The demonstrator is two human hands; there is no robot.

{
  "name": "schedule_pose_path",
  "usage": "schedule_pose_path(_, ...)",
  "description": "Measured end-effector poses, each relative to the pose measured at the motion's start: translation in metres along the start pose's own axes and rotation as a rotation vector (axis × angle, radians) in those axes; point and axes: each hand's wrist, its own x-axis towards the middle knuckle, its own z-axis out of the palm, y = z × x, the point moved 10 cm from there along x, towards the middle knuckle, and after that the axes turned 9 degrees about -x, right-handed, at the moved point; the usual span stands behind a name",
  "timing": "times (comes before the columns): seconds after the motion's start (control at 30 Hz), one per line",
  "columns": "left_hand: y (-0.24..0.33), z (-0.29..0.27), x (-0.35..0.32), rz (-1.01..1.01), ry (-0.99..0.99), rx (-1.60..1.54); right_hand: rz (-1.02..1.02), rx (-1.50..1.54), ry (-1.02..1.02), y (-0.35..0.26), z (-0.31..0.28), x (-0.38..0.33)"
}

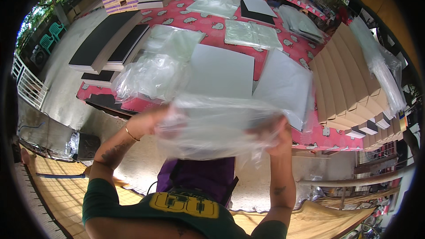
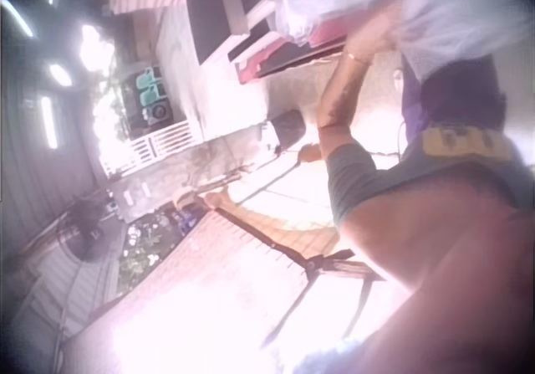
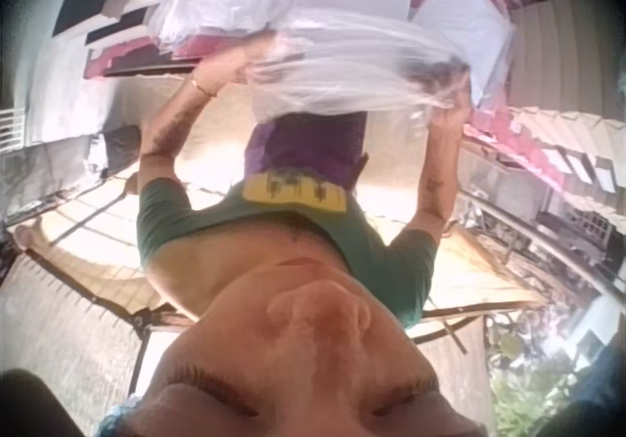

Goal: The person picks up individual rectangular black and white items, slides each one into a clear plastic sleeve, and stacks the sleeved items on the table.

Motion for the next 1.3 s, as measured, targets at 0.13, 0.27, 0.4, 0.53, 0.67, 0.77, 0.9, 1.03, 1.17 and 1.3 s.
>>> schedule_pose_path(0.13, 0.010, 0.024, -0.017, 0.109, -0.370, -0.206, 0.227, -0.301, -0.219, 0.037, -0.003, -0.019)
schedule_pose_path(0.27, -0.019, -0.035, -0.014, 0.122, -0.032, -0.435, -0.053, -0.542, -0.547, 0.052, -0.001, -0.049)
schedule_pose_path(0.4, -0.049, -0.041, -0.026, 0.020, 0.061, -0.441, 0.273, -0.137, 0.005, 0.071, -0.059, -0.086)
schedule_pose_path(0.53, -0.070, -0.051, -0.052, 0.191, 0.308, -0.122, 0.119, -0.747, 0.245, 0.085, -0.040, -0.094)
schedule_pose_path(0.67, -0.097, -0.043, -0.065, 0.217, 0.573, -0.004, 0.158, -0.815, 0.839, 0.098, -0.044, -0.125)
schedule_pose_path(0.77, -0.101, -0.040, -0.059, 0.152, 0.563, 0.095, 0.098, -0.983, 0.825, 0.095, -0.038, -0.118)
schedule_pose_path(0.9, -0.093, -0.047, -0.072, 0.246, 0.572, 0.071, 0.067, -0.708, 0.863, 0.081, -0.032, -0.121)
schedule_pose_path(1.03, -0.056, -0.042, -0.079, 0.301, 0.417, -0.247, 0.122, -0.370, 0.643, 0.053, -0.033, -0.120)
schedule_pose_path(1.17, 0.028, -0.040, -0.071, 0.420, 0.368, -0.374, -0.167, -0.065, 0.369, -0.035, 0.011, -0.087)
schedule_pose_path(1.3, 0.123, -0.030, -0.026, 0.646, -0.233, -1.068, -0.350, 0.158, 0.208, -0.112, 0.018, 0.012)
